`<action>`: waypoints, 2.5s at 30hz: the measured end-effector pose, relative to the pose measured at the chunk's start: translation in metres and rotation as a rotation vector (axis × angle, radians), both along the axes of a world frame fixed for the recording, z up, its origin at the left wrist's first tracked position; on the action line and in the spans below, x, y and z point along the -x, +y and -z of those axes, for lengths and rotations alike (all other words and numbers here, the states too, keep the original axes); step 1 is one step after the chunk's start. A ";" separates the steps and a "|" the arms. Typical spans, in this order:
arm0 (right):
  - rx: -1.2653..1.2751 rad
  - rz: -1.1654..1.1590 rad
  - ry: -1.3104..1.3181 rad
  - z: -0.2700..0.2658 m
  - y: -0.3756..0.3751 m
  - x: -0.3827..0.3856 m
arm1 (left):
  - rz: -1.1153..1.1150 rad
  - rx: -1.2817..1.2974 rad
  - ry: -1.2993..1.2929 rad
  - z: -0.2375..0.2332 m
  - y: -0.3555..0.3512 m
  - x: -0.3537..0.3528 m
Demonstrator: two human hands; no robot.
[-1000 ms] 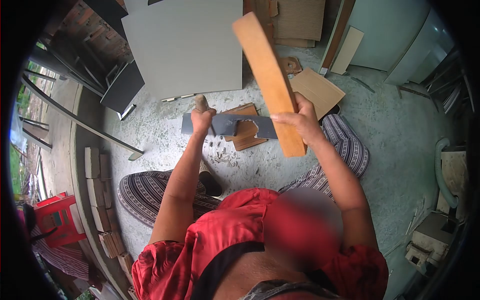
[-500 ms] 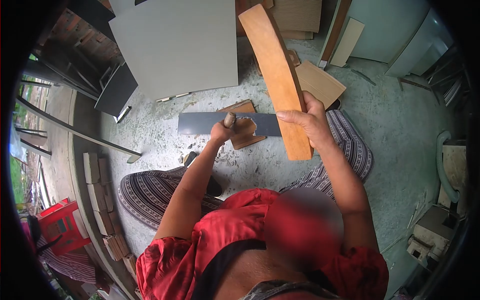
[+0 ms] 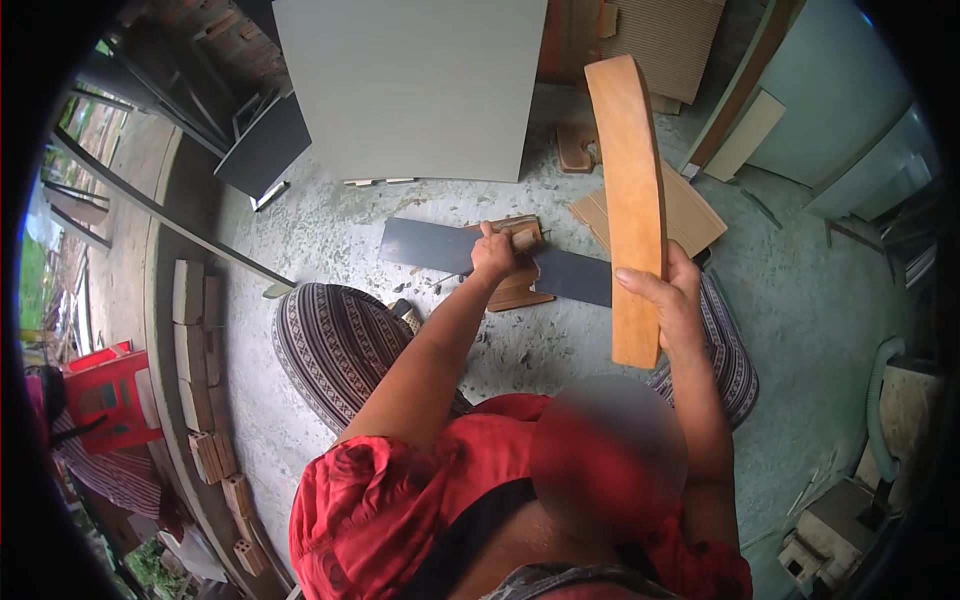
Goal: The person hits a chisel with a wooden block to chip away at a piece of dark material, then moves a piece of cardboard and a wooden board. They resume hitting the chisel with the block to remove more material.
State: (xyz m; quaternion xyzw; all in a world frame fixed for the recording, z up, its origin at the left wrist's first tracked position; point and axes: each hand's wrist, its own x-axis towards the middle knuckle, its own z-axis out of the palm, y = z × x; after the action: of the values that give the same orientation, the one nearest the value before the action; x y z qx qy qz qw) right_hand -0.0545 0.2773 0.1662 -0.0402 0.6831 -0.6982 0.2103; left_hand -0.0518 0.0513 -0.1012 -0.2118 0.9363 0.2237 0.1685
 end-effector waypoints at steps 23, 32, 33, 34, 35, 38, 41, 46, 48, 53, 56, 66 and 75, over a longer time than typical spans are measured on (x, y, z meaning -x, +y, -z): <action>-0.011 -0.011 0.024 0.005 -0.009 0.004 | 0.199 -0.312 0.183 0.003 -0.016 0.011; 0.079 0.030 0.269 -0.014 -0.011 -0.001 | -0.318 -0.926 0.310 -0.083 -0.051 0.012; 0.080 0.029 0.273 -0.016 -0.012 -0.001 | -0.307 -0.922 0.319 -0.085 -0.052 0.008; 0.098 0.035 0.292 -0.017 -0.013 -0.002 | -0.297 -0.918 0.328 -0.088 -0.052 0.004; 0.117 0.042 0.311 -0.018 -0.014 -0.003 | -0.297 -0.916 0.332 -0.089 -0.051 0.000; 0.059 0.021 0.362 -0.011 -0.014 -0.002 | -0.281 -0.979 0.396 -0.093 -0.049 -0.006; 0.021 0.009 0.373 0.000 -0.015 -0.001 | -0.286 -1.014 0.551 -0.080 -0.048 -0.009; -0.015 0.004 0.382 0.003 -0.016 -0.003 | -0.283 -1.045 0.601 -0.074 -0.043 -0.009; -0.032 0.006 0.393 0.002 -0.016 -0.002 | -0.251 -0.998 0.598 -0.074 -0.041 -0.010; -0.046 -0.012 0.412 0.001 -0.018 -0.005 | -0.220 -0.945 0.593 -0.072 -0.040 -0.011; -0.075 -0.022 0.433 0.003 -0.019 -0.005 | -0.214 -0.926 0.597 -0.071 -0.038 -0.013; -0.107 -0.070 0.437 0.002 -0.023 -0.009 | -0.216 -0.919 0.614 -0.080 -0.034 -0.017; -0.123 -0.086 0.506 -0.002 -0.027 -0.016 | -0.167 -0.872 0.597 -0.077 -0.028 -0.019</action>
State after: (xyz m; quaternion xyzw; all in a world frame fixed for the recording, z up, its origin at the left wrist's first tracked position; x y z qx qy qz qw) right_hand -0.0381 0.2507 0.1679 -0.2299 0.7529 -0.6133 0.0643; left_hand -0.0327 0.0231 -0.0241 -0.1230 0.7436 0.6552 -0.0514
